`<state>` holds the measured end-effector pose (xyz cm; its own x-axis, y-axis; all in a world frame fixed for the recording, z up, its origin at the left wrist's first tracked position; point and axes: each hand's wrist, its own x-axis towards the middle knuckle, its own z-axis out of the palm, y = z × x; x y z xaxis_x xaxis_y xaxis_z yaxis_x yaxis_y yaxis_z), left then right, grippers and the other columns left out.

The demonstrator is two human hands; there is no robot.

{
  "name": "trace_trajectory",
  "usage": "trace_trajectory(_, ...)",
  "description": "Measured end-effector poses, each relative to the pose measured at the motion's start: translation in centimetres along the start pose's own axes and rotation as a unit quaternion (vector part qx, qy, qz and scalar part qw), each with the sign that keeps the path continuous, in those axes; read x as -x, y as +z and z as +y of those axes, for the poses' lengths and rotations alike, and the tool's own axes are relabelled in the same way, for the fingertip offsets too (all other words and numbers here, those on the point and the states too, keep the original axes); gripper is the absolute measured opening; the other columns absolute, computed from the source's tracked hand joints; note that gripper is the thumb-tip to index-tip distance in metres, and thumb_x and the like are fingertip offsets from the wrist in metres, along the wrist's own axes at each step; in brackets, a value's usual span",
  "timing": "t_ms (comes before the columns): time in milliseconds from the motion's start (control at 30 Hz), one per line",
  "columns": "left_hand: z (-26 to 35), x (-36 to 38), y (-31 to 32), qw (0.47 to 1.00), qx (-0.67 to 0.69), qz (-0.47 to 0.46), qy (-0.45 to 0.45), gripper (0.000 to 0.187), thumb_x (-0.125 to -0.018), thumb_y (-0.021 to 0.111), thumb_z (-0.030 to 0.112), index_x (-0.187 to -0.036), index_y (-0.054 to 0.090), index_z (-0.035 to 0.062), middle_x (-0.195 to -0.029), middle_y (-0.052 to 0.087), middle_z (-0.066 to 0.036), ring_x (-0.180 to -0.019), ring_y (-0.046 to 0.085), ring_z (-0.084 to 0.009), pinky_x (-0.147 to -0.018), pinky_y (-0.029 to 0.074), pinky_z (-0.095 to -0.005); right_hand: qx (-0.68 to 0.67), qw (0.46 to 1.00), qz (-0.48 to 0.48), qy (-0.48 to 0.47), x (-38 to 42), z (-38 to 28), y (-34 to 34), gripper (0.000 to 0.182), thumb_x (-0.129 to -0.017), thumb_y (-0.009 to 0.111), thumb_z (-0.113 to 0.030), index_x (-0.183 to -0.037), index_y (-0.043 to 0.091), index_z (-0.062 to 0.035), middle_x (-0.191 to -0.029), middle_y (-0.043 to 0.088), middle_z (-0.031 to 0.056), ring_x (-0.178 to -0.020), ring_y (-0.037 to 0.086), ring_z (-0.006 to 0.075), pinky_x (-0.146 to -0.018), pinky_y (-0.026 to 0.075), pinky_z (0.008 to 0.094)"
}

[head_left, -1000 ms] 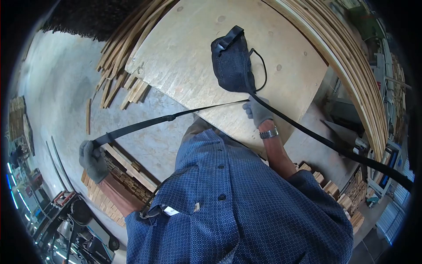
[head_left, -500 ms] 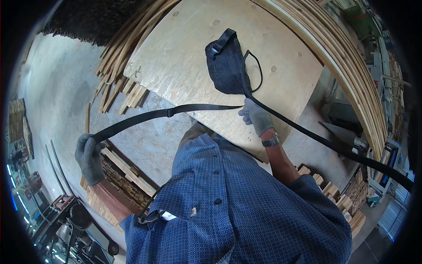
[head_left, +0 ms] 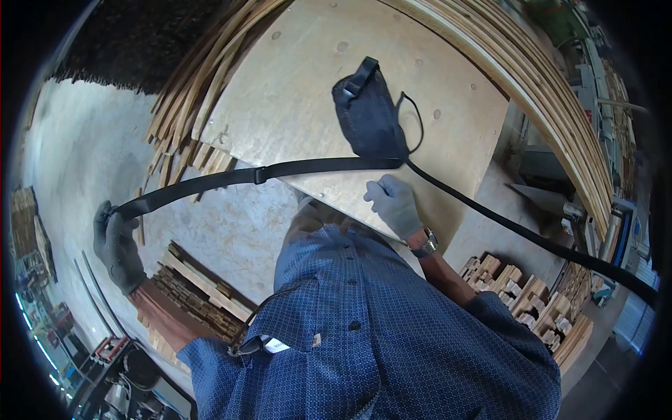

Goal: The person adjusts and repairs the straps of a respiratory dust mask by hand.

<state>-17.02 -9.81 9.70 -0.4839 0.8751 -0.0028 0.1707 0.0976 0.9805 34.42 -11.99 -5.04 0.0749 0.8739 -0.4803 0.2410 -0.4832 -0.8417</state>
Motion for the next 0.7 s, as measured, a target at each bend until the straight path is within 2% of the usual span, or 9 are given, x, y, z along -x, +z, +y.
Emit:
trace_trajectory(67, 0.5, -1.6, -0.4, 0.999, 0.031, 0.024, 0.015, 0.043, -0.098, 0.063, 0.009, -0.137, 0.056, -0.0056, -0.097, 0.069, -0.010, -0.073, 0.060, -0.0129, -0.070, 0.049, -0.0241, 0.007, 0.999, 0.011, -0.045, 0.1, -2.0, 2.4, 0.021, -0.098, 0.067, -0.018, -0.084, 0.064, -0.0019, -0.074, 0.070, 0.0070, -0.059, 0.059, 0.0076, -0.052, 0.047, 0.0272)
trace_trajectory(133, 0.6, -3.3, -0.5, 0.999, 0.043, -0.014, 0.027, 0.046, -0.097, 0.063, 0.010, -0.140, 0.054, -0.0059, -0.095, 0.068, -0.008, -0.072, 0.060, -0.0116, -0.067, 0.048, -0.0217, 0.131, 0.951, 0.092, -0.263, 0.1, -4.9, 5.0, 0.018, -0.096, 0.070, -0.014, -0.085, 0.063, -0.0025, -0.067, 0.066, 0.0055, -0.057, 0.057, 0.0065, -0.051, 0.045, 0.0283)
trace_trajectory(167, 0.8, -3.9, -0.1, 0.998, 0.050, -0.027, 0.012, 0.046, -0.098, 0.062, 0.011, -0.140, 0.055, -0.0056, -0.092, 0.067, -0.006, -0.071, 0.060, -0.0106, -0.064, 0.047, -0.0204, 0.112, 0.965, 0.079, -0.224, 0.4, -6.8, 6.3, 0.012, -0.086, 0.076, -0.013, -0.089, 0.066, -0.0070, -0.072, 0.066, 0.0108, -0.066, 0.063, 0.0283, -0.064, 0.051, 0.0389)
trace_trajectory(300, 0.8, -6.2, 1.2, 0.997, 0.041, -0.068, -0.014, 0.043, -0.098, 0.062, 0.011, -0.137, 0.057, -0.0060, -0.093, 0.066, -0.005, -0.070, 0.061, -0.0099, -0.063, 0.047, -0.0219, 0.189, 0.865, 0.106, -0.453, -0.3, -13.7, 10.1, 0.033, -0.081, 0.078, -0.016, -0.111, 0.066, -0.0080, -0.103, 0.070, 0.0118, -0.098, 0.065, 0.0339, -0.082, 0.055, 0.0438)
trace_trajectory(467, -2.6, -9.6, 1.9, 0.966, 0.208, -0.139, -0.060, 0.042, -0.096, 0.062, 0.007, -0.135, 0.059, -0.0064, -0.091, 0.064, -0.004, -0.068, 0.054, -0.0076, -0.066, 0.048, -0.0274, 0.231, 0.851, 0.077, -0.466, -5.8, -13.7, 12.9, 0.044, -0.084, 0.074, -0.034, -0.118, 0.063, -0.0082, -0.103, 0.072, 0.0153, -0.100, 0.068, 0.0363, -0.083, 0.055, 0.0476)
trace_trajectory(533, -2.6, -10.3, 3.3, 0.963, 0.223, -0.128, -0.085, 0.041, -0.096, 0.062, 0.007, -0.134, 0.060, -0.0068, -0.089, 0.063, -0.003, -0.067, 0.052, -0.0079, -0.066, 0.048, -0.0278, 0.259, 0.922, -0.205, -0.204, -6.3, -14.2, 12.6, 0.045, -0.084, 0.076, -0.029, -0.120, 0.061, -0.0049, -0.099, 0.072, 0.0167, -0.092, 0.069, 0.0373, -0.083, 0.054, 0.0436)
trace_trajectory(600, -3.5, -11.5, 4.8, 0.958, 0.239, -0.117, -0.105, 0.040, -0.096, 0.063, 0.007, -0.133, 0.060, -0.0072, -0.086, 0.062, -0.003, -0.066, 0.050, -0.0081, -0.066, 0.048, -0.0281, 0.273, 0.915, -0.250, -0.163, -6.8, -13.1, 12.1, 0.038, -0.085, 0.076, -0.029, -0.110, 0.063, -0.0031, -0.092, 0.072, 0.0174, -0.081, 0.070, 0.0335, -0.075, 0.055, 0.0402)
trace_trajectory(667, -6.2, -13.2, 5.3, 0.934, 0.270, -0.195, -0.126, 0.033, -0.096, 0.065, 0.008, -0.127, 0.065, -0.0043, -0.089, 0.063, -0.003, -0.066, 0.052, -0.0088, -0.063, 0.052, -0.0286, 0.162, 0.929, -0.237, -0.234, -6.2, -10.5, 11.5, 0.036, -0.085, 0.077, -0.035, -0.100, 0.065, -0.0045, -0.077, 0.069, 0.0128, -0.069, 0.068, 0.0255, -0.066, 0.054, 0.0379)
trace_trajectory(700, -6.0, -12.8, 7.0, 0.936, 0.264, -0.180, -0.150, 0.030, -0.095, 0.066, 0.008, -0.122, 0.067, -0.0034, -0.085, 0.061, -0.001, -0.065, 0.051, -0.0082, -0.062, 0.051, -0.0279, 0.104, 0.954, -0.236, -0.154, -5.0, -11.5, 10.3, 0.028, -0.086, 0.077, -0.028, -0.093, 0.066, -0.0033, -0.073, 0.067, 0.0095, -0.064, 0.064, 0.0168, -0.060, 0.051, 0.0321)
